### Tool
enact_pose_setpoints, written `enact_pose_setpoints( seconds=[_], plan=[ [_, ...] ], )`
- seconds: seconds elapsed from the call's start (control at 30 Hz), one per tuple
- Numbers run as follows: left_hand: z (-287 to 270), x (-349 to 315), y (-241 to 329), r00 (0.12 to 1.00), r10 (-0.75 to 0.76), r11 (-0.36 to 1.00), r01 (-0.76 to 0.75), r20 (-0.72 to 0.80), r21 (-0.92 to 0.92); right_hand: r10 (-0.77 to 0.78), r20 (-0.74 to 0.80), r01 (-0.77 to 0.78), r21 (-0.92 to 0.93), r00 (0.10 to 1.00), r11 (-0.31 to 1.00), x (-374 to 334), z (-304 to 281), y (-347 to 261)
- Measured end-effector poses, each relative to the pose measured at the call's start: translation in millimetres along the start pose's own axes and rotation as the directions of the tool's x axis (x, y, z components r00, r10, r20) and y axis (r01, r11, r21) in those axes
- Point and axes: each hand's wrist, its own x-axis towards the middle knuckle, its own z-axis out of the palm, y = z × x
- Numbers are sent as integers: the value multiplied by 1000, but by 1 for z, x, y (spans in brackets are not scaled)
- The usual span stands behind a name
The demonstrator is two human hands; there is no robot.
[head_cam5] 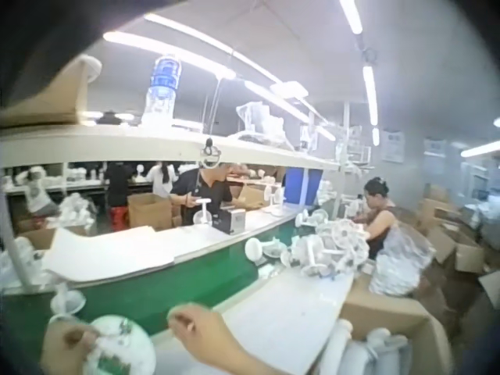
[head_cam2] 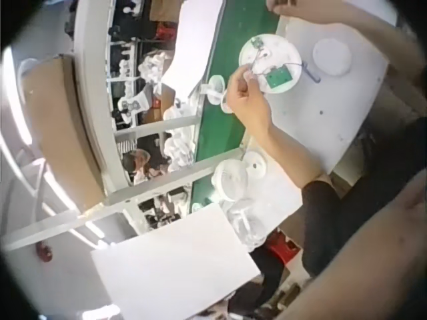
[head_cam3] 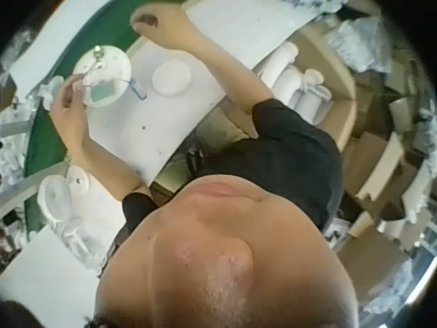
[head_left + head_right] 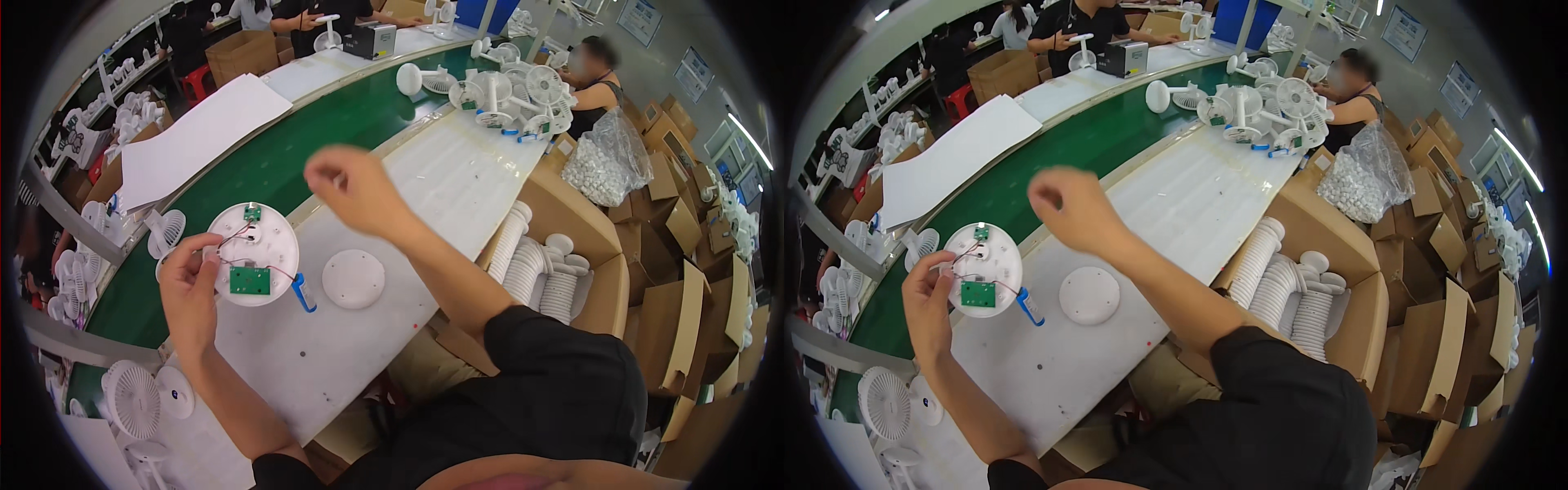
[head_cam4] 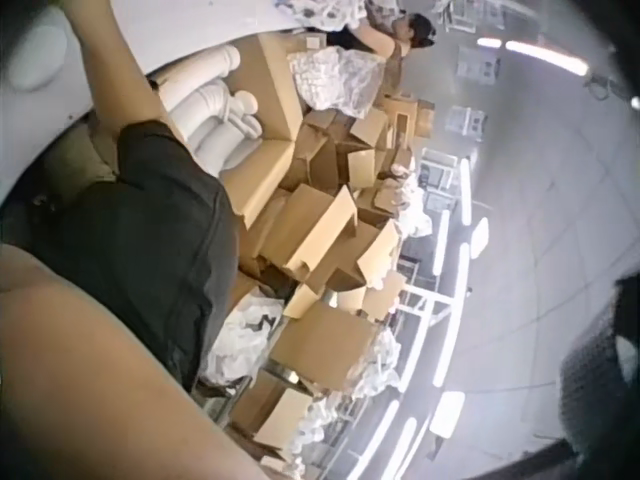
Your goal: Assemble small portable electric fans on a production line, including installing batteries and circuit boards.
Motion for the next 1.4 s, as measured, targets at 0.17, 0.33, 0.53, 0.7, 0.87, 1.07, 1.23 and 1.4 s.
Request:
enact_pose_setpoints(
  seconds=[0.17,0.33,0.53,0.7,0.87,1.07,1.23,1.4],
  plan=[
    [14,-43,11,1000,-11,1000,11,-29,-22,187,237,-35,-528,953,848,-155,26,36],
    [30,-120,30,969,-91,985,54,-230,-164,213,318,25,-604,924,797,-214,17,38],
    [76,-242,28,854,-106,957,-51,-509,-285,224,242,-21,-634,944,773,-201,3,57],
    [131,-322,28,801,-137,949,-62,-582,-309,266,150,-198,-360,952,912,-232,-62,50],
    [131,-322,33,774,-164,932,-82,-611,-354,437,131,-454,170,890,875,-223,-70,39],
    [135,-324,28,773,-180,903,-115,-608,-413,258,-10,-256,-142,966,956,-241,-83,52],
    [139,-324,27,745,-218,879,-132,-631,-459,145,-28,-148,-224,989,963,-267,-97,4],
    [132,-331,21,770,-164,900,-139,-616,-414,72,547,-431,564,834,704,-302,-72,-78]
  ],
)
